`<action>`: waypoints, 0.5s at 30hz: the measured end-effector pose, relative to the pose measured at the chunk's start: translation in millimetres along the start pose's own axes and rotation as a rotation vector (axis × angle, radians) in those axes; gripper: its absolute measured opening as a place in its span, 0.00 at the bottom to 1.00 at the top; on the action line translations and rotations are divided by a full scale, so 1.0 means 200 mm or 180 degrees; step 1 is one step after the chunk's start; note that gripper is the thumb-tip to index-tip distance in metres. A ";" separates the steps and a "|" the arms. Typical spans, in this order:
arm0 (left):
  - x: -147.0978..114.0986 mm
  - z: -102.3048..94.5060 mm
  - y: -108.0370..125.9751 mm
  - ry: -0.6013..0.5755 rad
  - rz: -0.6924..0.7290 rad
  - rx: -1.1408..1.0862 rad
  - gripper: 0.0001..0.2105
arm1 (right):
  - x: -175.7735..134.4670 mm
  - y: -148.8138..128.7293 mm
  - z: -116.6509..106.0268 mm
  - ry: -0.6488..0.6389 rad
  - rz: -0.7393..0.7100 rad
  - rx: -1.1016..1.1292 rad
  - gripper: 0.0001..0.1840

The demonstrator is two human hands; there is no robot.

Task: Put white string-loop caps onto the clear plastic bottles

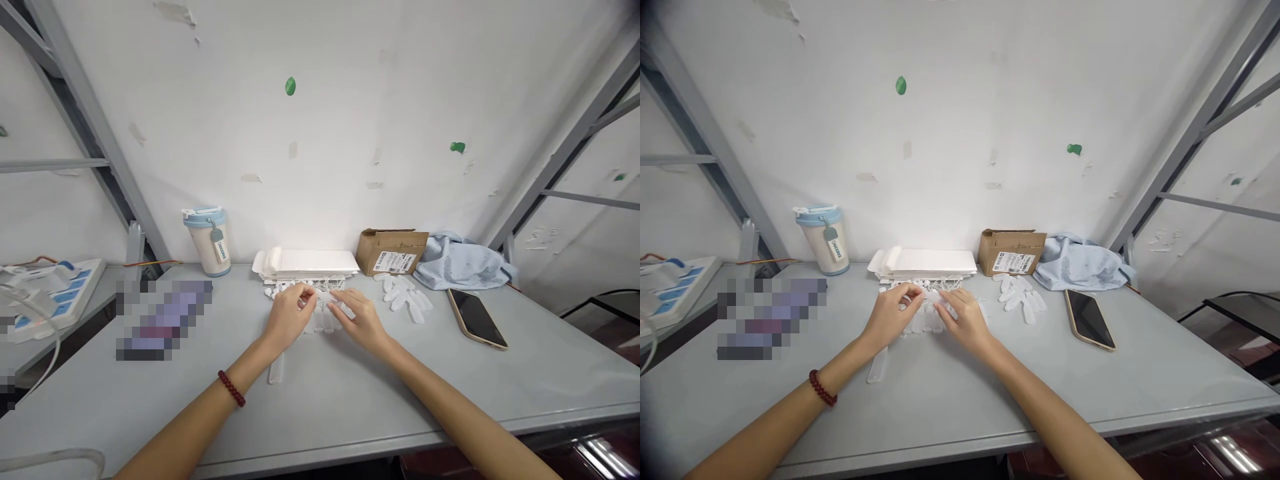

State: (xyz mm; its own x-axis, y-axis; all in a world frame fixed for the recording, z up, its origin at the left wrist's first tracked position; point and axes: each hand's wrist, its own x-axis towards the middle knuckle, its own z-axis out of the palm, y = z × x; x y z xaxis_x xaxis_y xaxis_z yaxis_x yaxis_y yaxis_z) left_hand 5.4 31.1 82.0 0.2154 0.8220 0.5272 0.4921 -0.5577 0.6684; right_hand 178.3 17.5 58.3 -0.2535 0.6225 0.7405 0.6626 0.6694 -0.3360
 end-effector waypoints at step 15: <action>-0.04 0.04 0.00 0.0148 0.0881 0.0124 0.09 | -0.01 -0.06 0.00 -0.0379 0.0817 0.0710 0.23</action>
State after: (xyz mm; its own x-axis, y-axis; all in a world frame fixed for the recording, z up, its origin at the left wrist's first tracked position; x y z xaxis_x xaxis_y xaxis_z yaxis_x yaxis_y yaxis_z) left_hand 10.1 25.2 72.5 0.3076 0.6323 0.7110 0.4522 -0.7546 0.4755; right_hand 170.6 7.3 61.1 -0.1877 0.8158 0.5470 0.5485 0.5490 -0.6307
